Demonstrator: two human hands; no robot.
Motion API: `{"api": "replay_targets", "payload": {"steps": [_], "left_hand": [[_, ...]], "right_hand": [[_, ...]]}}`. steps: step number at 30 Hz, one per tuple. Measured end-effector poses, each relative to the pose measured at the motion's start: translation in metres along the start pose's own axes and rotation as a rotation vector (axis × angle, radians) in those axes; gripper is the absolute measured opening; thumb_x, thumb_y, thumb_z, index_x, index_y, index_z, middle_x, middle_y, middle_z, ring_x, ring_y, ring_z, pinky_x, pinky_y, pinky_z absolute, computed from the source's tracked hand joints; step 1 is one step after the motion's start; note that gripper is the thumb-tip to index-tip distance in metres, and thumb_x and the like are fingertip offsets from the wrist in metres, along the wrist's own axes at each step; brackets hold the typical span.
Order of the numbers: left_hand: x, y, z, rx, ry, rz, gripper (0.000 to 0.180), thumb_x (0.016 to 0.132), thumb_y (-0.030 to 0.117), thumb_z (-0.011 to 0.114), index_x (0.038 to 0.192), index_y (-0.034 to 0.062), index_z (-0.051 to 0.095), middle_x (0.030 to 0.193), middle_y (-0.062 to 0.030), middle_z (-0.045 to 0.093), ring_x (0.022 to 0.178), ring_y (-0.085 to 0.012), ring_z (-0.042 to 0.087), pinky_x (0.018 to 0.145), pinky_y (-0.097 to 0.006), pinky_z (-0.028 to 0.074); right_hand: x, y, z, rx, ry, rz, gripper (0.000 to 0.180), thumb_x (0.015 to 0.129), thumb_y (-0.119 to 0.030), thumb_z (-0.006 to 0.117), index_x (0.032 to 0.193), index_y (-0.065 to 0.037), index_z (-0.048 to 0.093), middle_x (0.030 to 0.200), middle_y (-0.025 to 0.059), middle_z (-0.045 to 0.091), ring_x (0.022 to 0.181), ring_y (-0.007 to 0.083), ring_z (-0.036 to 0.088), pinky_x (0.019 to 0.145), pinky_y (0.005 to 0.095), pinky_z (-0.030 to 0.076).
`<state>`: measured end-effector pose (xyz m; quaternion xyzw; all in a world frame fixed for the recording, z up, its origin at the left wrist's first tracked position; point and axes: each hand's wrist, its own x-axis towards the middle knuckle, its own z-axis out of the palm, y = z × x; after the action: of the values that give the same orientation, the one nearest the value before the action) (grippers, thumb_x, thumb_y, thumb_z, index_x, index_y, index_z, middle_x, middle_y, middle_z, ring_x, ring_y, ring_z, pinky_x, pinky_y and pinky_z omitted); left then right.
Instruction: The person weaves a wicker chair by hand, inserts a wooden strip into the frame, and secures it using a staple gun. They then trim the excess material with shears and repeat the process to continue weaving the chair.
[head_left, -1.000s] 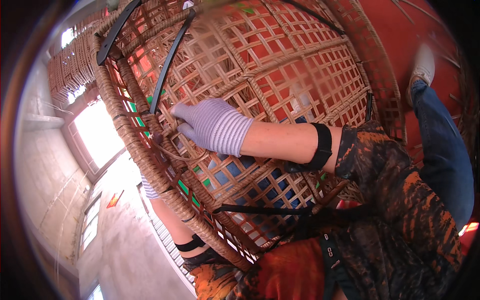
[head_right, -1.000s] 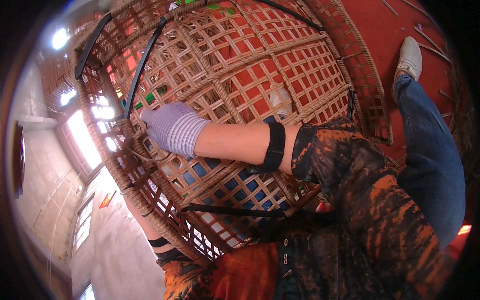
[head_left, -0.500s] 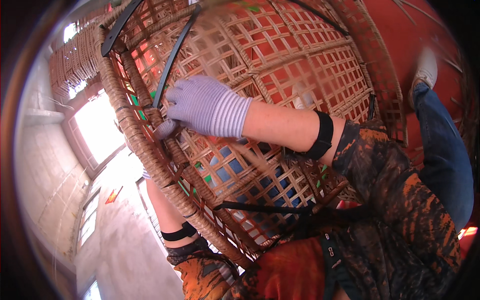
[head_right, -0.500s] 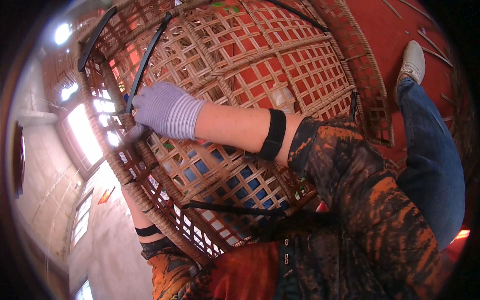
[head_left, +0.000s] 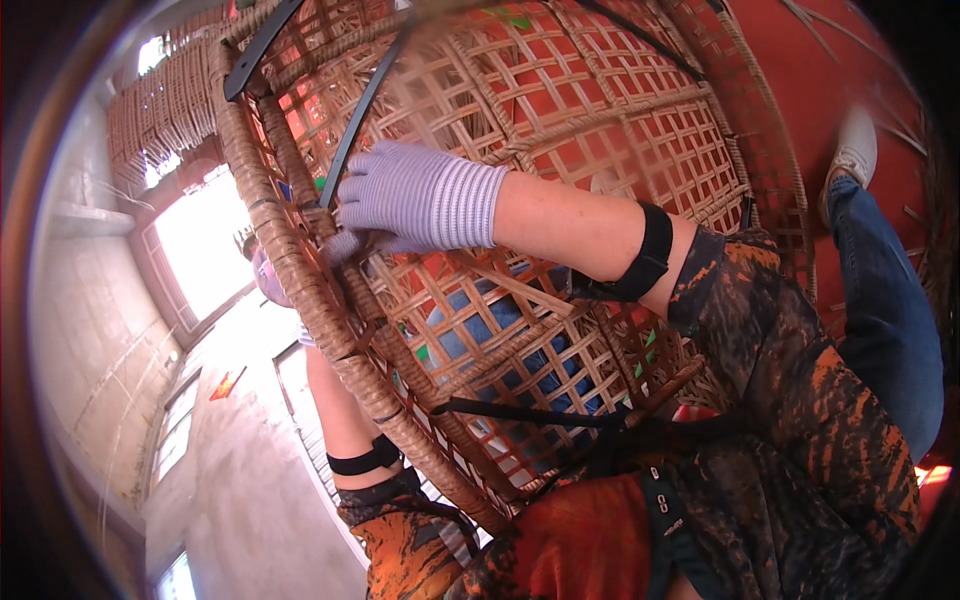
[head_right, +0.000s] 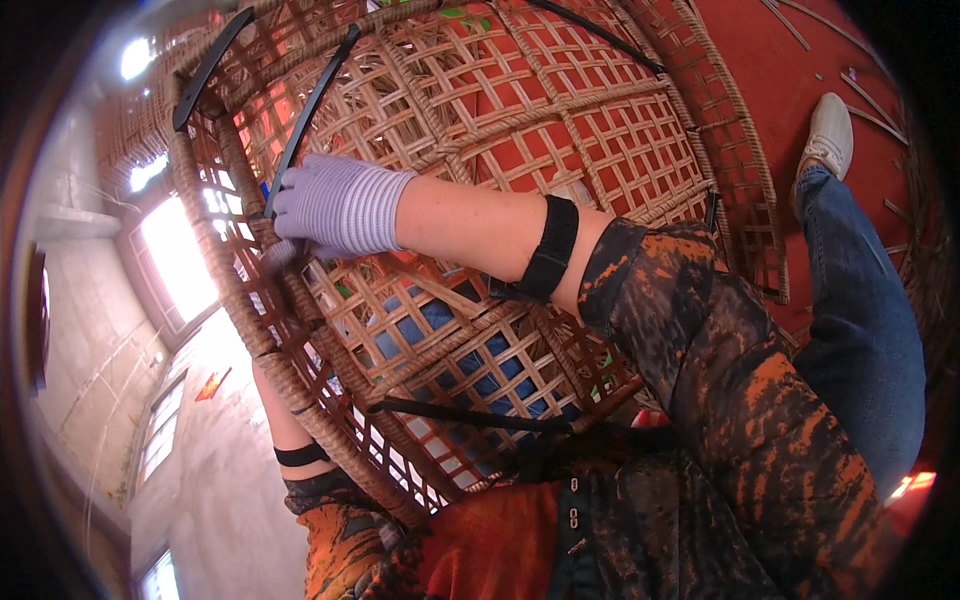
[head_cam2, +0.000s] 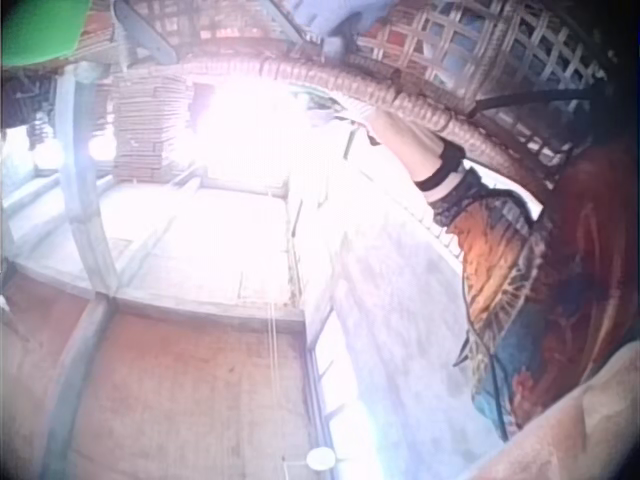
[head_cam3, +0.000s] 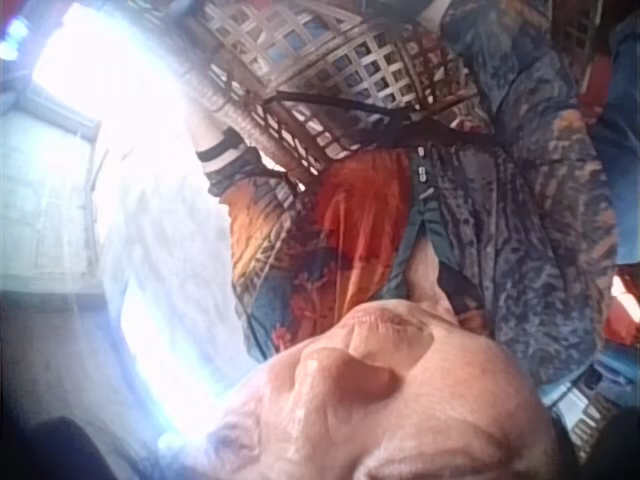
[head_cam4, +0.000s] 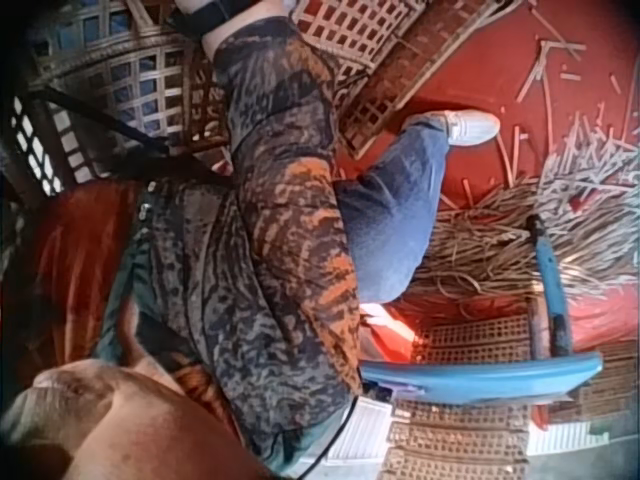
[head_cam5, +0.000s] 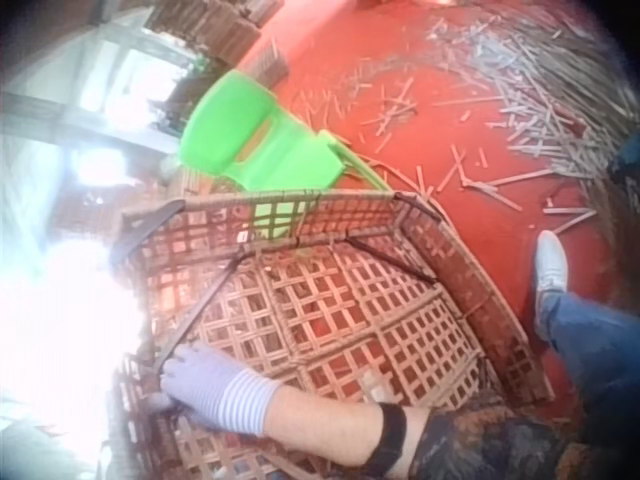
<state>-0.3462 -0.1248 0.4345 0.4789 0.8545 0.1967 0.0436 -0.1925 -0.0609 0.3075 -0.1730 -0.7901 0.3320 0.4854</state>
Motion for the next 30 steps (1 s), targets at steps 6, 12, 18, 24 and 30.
{"api": "replay_targets", "payload": {"steps": [6,12,18,24,30], "left_hand": [[0.006,-0.009,-0.005,0.076,-0.025,0.046,0.037,0.096,0.033,0.048,0.120,0.0055,0.052,0.106,-0.0082,0.061,0.089,-0.0206,0.062,0.068,-0.036,0.056],[0.015,-0.021,-0.005,0.170,-0.096,0.100,0.039,0.096,0.035,0.048,0.122,0.0056,0.051,0.108,-0.0086,0.061,0.092,-0.0217,0.063,0.069,-0.037,0.057],[0.026,-0.041,-0.021,0.323,-0.240,0.099,0.042,0.096,0.036,0.047,0.125,0.0057,0.051,0.110,-0.0090,0.062,0.094,-0.0227,0.063,0.071,-0.039,0.058],[-0.018,0.013,-0.042,0.032,0.015,0.271,0.013,0.086,0.003,0.064,0.098,0.0000,0.062,0.088,-0.0043,0.060,0.071,-0.0098,0.055,0.060,-0.025,0.046],[-0.058,0.100,-0.010,-0.165,-0.016,-0.059,0.012,0.088,0.000,0.059,0.098,-0.0026,0.064,0.087,-0.0066,0.065,0.071,-0.0109,0.060,0.067,-0.025,0.052]], "right_hand": [[-0.005,-0.034,-0.013,-0.150,0.015,-0.179,0.025,0.080,-0.023,0.066,0.101,-0.008,0.063,0.094,0.0077,0.065,0.099,0.0224,0.060,0.091,0.0380,0.045],[-0.034,-0.093,-0.020,0.283,-0.360,0.246,0.016,0.083,-0.019,0.054,0.093,-0.005,0.056,0.066,0.0108,0.063,0.068,0.0317,0.066,0.062,0.0437,0.052],[-0.044,-0.103,-0.027,0.424,-0.217,0.114,0.017,0.084,-0.019,0.054,0.092,-0.004,0.056,0.068,0.0161,0.064,0.067,0.0354,0.066,0.058,0.0454,0.052],[-0.024,-0.056,-0.073,0.833,0.025,0.141,0.018,0.086,-0.021,0.058,0.090,-0.004,0.062,0.060,0.0134,0.061,0.054,0.0265,0.064,0.055,0.0399,0.052],[-0.006,-0.019,-0.096,0.256,0.188,0.099,0.010,0.085,-0.021,0.060,0.087,-0.011,0.064,0.071,0.0130,0.064,0.069,0.0283,0.067,0.061,0.0409,0.053]]}}
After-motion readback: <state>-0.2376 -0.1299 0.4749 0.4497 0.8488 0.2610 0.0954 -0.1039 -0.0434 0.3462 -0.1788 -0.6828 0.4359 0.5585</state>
